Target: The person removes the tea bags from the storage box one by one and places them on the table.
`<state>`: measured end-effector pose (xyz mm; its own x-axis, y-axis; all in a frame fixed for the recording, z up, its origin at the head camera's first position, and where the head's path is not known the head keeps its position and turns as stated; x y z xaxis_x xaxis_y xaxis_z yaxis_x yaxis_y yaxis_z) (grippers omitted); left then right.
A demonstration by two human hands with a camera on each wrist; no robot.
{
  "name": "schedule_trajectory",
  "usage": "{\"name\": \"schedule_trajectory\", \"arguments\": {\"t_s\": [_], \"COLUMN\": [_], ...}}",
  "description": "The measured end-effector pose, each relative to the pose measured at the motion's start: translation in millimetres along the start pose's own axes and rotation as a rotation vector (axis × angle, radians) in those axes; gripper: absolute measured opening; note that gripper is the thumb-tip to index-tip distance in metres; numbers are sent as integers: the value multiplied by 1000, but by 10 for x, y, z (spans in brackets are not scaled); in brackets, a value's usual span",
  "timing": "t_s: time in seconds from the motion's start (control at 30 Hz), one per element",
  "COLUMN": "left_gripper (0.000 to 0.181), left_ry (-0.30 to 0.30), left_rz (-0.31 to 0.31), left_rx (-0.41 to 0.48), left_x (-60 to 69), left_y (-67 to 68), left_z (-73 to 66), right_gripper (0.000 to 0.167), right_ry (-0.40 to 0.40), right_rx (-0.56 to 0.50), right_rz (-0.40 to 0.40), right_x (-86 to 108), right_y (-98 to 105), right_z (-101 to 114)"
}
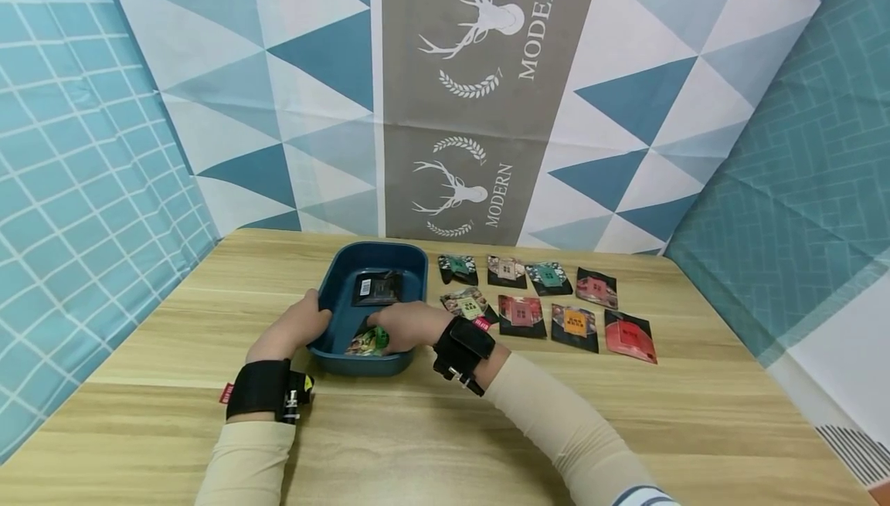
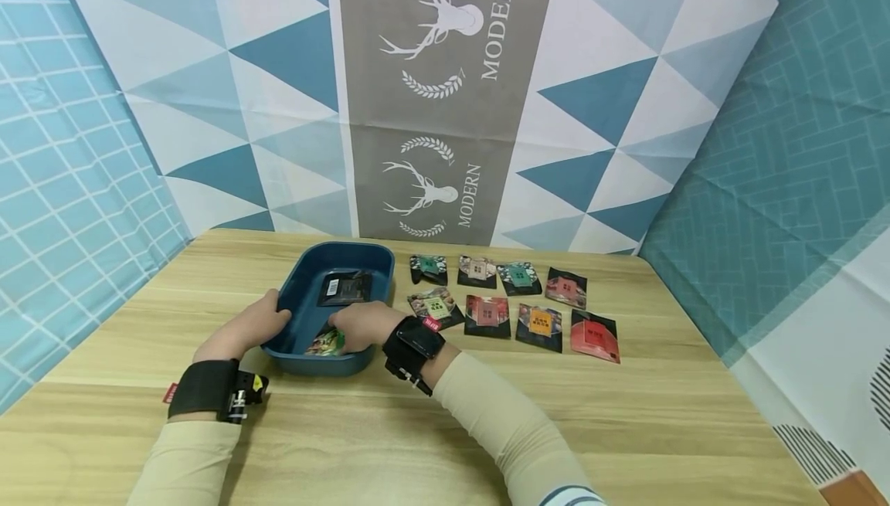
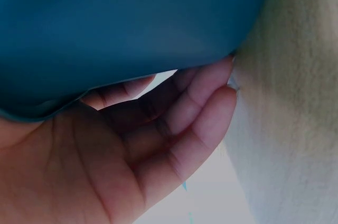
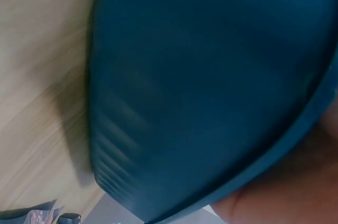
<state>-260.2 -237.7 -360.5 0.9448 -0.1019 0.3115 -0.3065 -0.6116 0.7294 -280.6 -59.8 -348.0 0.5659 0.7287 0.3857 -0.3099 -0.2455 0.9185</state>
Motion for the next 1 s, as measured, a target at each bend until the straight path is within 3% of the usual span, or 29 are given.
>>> {"name": "schedule_trajectory", "arguments": {"t_s": [0.8,1.0], "left_gripper": [57,57], "left_ry": [-8,-12], "left_rz": [1,5], "left_rx": [-8,6], "left_x": [-19,10], "left_y": [2,7], "left_z": [13,-3], "right_gripper": [53,43], "right_ry": [-38,-28], "right_rx": [60,35], "right_rz": [-19,-38], "right_x": [-91,-105], "right_y": [-48,-61], "right_z": [-17,-33]}}
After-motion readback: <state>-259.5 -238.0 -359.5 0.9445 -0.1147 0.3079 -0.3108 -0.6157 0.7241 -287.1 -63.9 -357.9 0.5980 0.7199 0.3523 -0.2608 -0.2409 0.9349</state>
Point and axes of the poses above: each hand's wrist, its own x-axis away from the middle knuckle, its own y-axis out of the back of the hand, z = x × y, the point moved 2 cm from there along -x, towards the middle knuckle, and after that the axes turned 5 degrees about z, right-handed, at the moved point
